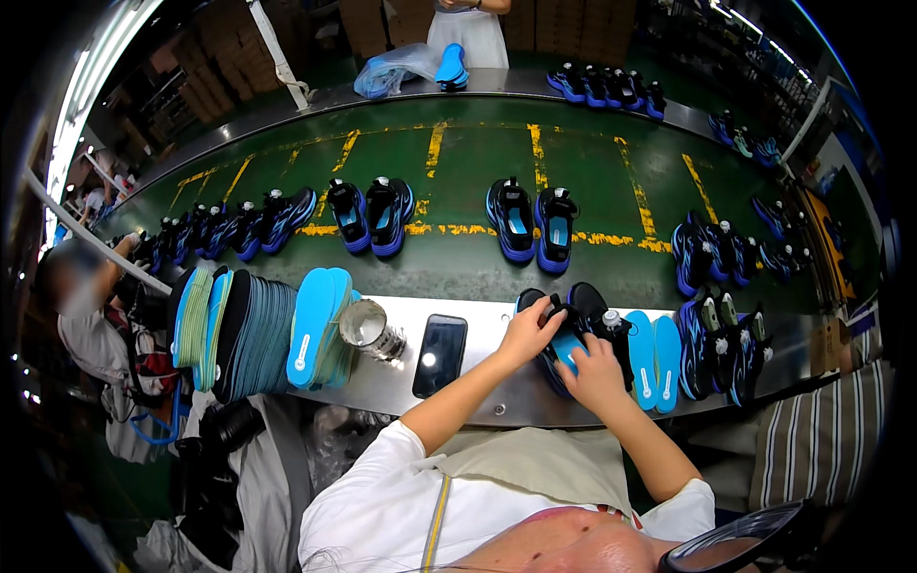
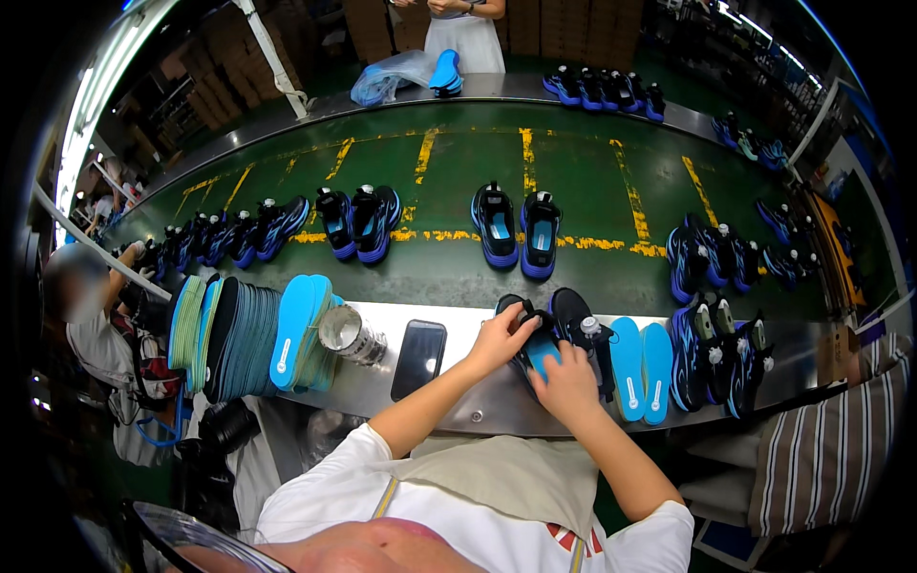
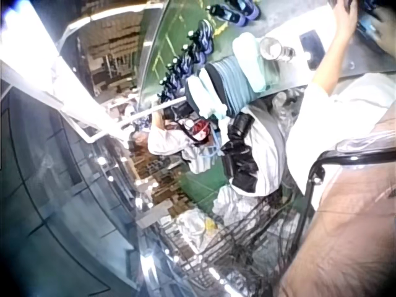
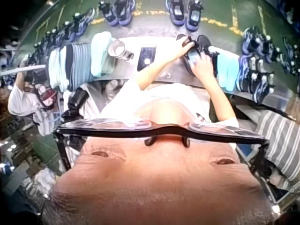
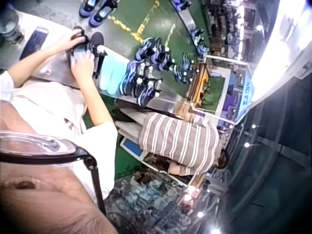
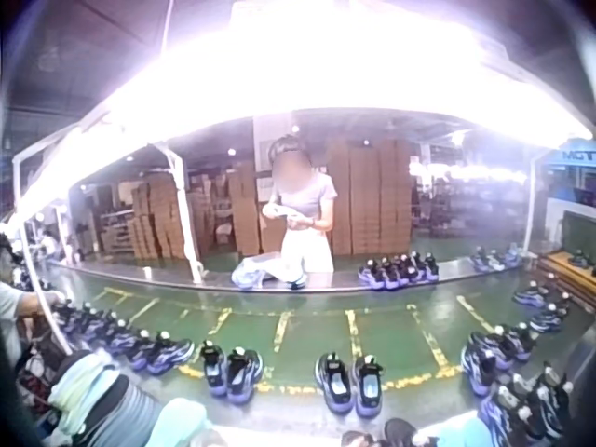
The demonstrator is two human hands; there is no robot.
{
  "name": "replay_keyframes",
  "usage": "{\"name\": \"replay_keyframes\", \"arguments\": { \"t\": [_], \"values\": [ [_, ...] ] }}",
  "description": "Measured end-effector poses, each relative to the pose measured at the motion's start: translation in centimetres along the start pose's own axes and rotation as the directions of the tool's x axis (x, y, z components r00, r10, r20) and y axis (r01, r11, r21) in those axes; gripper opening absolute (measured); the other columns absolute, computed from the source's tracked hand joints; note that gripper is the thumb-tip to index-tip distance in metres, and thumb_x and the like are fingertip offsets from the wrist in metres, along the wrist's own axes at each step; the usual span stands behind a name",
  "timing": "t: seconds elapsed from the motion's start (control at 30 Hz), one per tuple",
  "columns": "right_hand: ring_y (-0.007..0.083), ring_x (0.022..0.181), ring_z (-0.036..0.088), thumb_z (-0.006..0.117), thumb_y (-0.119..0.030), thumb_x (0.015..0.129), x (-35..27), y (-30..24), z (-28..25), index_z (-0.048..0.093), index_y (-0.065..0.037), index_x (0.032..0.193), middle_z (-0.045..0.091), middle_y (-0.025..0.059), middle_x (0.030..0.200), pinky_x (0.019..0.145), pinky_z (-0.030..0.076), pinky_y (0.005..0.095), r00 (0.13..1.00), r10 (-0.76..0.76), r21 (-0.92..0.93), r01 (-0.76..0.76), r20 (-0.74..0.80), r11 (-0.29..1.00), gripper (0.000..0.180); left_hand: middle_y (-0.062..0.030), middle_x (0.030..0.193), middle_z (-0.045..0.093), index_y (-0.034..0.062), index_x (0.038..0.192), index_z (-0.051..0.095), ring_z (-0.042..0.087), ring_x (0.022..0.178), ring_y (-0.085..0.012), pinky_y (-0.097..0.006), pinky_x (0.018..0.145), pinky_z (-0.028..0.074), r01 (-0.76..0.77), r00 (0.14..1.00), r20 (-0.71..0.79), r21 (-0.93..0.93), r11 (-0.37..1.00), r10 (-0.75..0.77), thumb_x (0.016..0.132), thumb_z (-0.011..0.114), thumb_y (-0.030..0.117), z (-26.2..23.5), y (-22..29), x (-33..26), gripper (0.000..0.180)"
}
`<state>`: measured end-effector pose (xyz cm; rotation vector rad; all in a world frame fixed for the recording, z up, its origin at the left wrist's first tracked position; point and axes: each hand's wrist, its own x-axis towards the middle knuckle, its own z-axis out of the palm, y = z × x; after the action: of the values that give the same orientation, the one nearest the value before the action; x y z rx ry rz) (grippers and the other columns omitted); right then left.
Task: The person inserts blue insoles into black and blue athletic shoes, handling them one at a time, then moves to a storage rack to retrieve more insoles.
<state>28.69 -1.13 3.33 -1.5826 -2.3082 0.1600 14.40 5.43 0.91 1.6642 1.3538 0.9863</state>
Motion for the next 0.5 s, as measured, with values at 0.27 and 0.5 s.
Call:
{"name": "replay_keyframes", "arguments": {
  "t": [0.27, 0.5],
  "values": [
    [0.0298, 0.073, 0.056, 0.052, -0.016, 0.066, 2.1, 3.2, 0.1, 0.061, -0.005, 0.070, 0.057, 0.0156, 0.074, 0.067, 0.046, 0.0373, 0.868, -0.069, -0.025, 0.093, 0.492, 0.995, 0.015, -0.0065, 0.055, 0.047, 0.0034, 0.092, 0.052, 0.043, 0.049, -0.0148, -0.029, 0.047, 0.035, 0.030, 0.993, 0.112, -0.098, 0.995, -0.019, 0.080, 0.053, 0.031, -0.4, 0.4, 0.4, 0.030],
    [0.0233, 0.074, 0.056, 0.050, -0.010, 0.067, 2.4, 3.7, 3.1, 0.060, -0.005, 0.068, 0.057, 0.0109, 0.073, 0.062, 0.047, 0.0324, 0.898, -0.261, -0.060, 0.300, 0.353, 0.952, 0.011, -0.0068, 0.059, 0.050, 0.0043, 0.098, 0.052, 0.045, 0.052, -0.0139, -0.027, 0.050, 0.038, 0.023, 0.988, 0.152, -0.094, 0.995, -0.008, 0.080, 0.054, 0.029, 0.1, 0.3, 0.8, 0.031]
  ]
}}
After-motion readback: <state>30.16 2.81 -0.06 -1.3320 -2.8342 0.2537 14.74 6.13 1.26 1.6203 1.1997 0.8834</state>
